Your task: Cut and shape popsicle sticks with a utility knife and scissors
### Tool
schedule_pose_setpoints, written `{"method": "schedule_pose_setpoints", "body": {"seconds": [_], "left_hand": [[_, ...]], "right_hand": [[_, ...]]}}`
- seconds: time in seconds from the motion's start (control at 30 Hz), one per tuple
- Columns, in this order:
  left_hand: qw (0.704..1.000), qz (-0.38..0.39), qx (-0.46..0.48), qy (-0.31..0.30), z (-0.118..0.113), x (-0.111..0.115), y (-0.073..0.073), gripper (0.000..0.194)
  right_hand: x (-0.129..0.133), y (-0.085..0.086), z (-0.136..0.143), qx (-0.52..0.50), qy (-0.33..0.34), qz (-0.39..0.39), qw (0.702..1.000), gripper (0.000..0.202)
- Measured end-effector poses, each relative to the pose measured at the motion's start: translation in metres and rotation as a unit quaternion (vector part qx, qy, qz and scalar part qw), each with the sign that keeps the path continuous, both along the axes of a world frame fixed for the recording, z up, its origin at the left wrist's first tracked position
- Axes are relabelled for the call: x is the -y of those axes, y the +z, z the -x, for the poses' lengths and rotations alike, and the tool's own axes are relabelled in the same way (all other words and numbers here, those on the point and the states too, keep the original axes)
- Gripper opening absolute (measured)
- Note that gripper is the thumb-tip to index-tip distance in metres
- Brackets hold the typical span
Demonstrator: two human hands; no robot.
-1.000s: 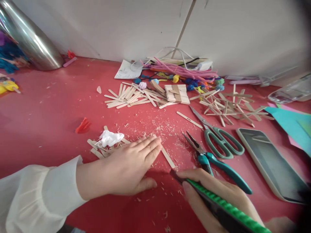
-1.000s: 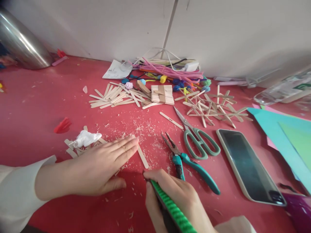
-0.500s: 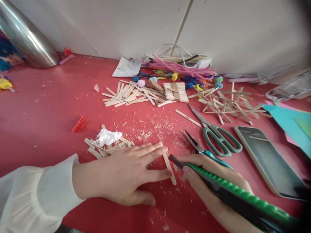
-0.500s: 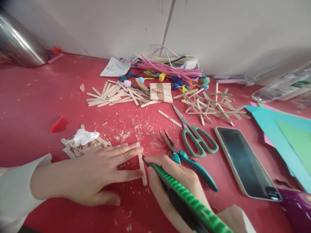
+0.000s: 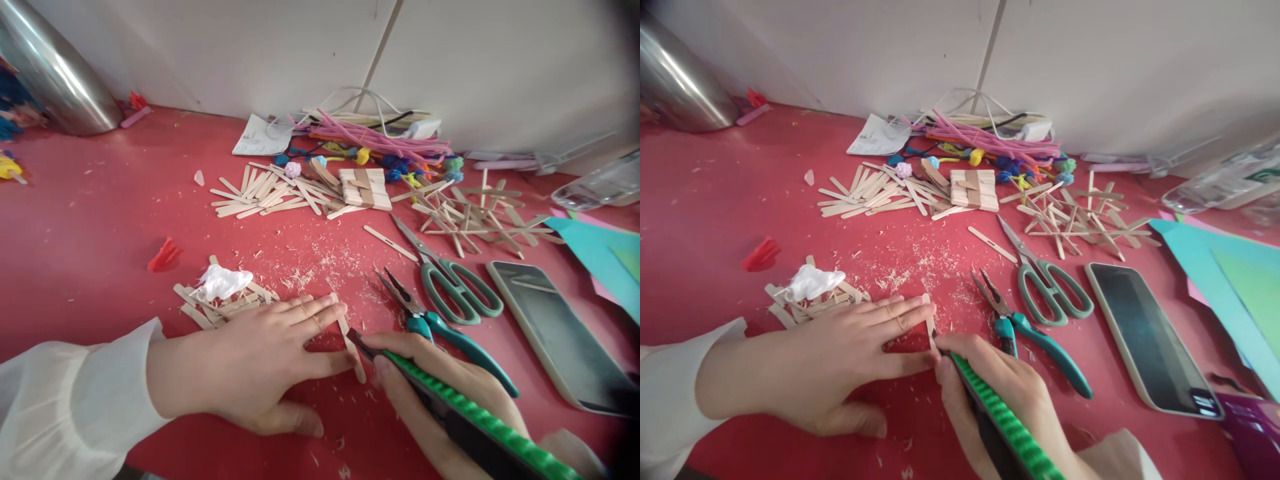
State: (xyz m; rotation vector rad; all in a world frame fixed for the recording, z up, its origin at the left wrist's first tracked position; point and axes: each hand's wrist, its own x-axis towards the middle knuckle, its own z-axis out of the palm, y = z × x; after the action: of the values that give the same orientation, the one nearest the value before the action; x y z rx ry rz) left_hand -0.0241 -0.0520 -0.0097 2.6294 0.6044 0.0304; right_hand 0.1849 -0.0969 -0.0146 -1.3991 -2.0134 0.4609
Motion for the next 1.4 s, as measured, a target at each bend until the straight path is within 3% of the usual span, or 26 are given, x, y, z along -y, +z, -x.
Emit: {"method": "schedule_pose_setpoints", "body": {"seconds": [0.17, 0.6, 0.93, 1.4], "left_hand": [[1.000, -0.004, -0.014, 0.000, -0.001, 0.000, 0.001, 0.068], [1.000, 0.000, 0.021, 0.007, 0.000, 0.001, -0.004, 0.064], [1.000, -0.009, 0.023, 0.012, 0.001, 0.001, -0.003, 0.060], [1.000, -0.009, 0.016, -0.003, 0.003, 0.001, -0.004, 0.069]], "right_hand": [[-0.002, 0.002, -0.002, 0.039, 0.016, -0.023, 0.999, 0.012], [-0.002, 0.002, 0.001, 0.023, 0.029, 0.016, 0.999, 0.012], [0.001, 0.000, 0.000, 0.042, 0.048, -0.005, 0.998, 0.011], [0.005, -0.002, 0.000, 0.060, 0.041, -0.032, 0.997, 0.014]]}}
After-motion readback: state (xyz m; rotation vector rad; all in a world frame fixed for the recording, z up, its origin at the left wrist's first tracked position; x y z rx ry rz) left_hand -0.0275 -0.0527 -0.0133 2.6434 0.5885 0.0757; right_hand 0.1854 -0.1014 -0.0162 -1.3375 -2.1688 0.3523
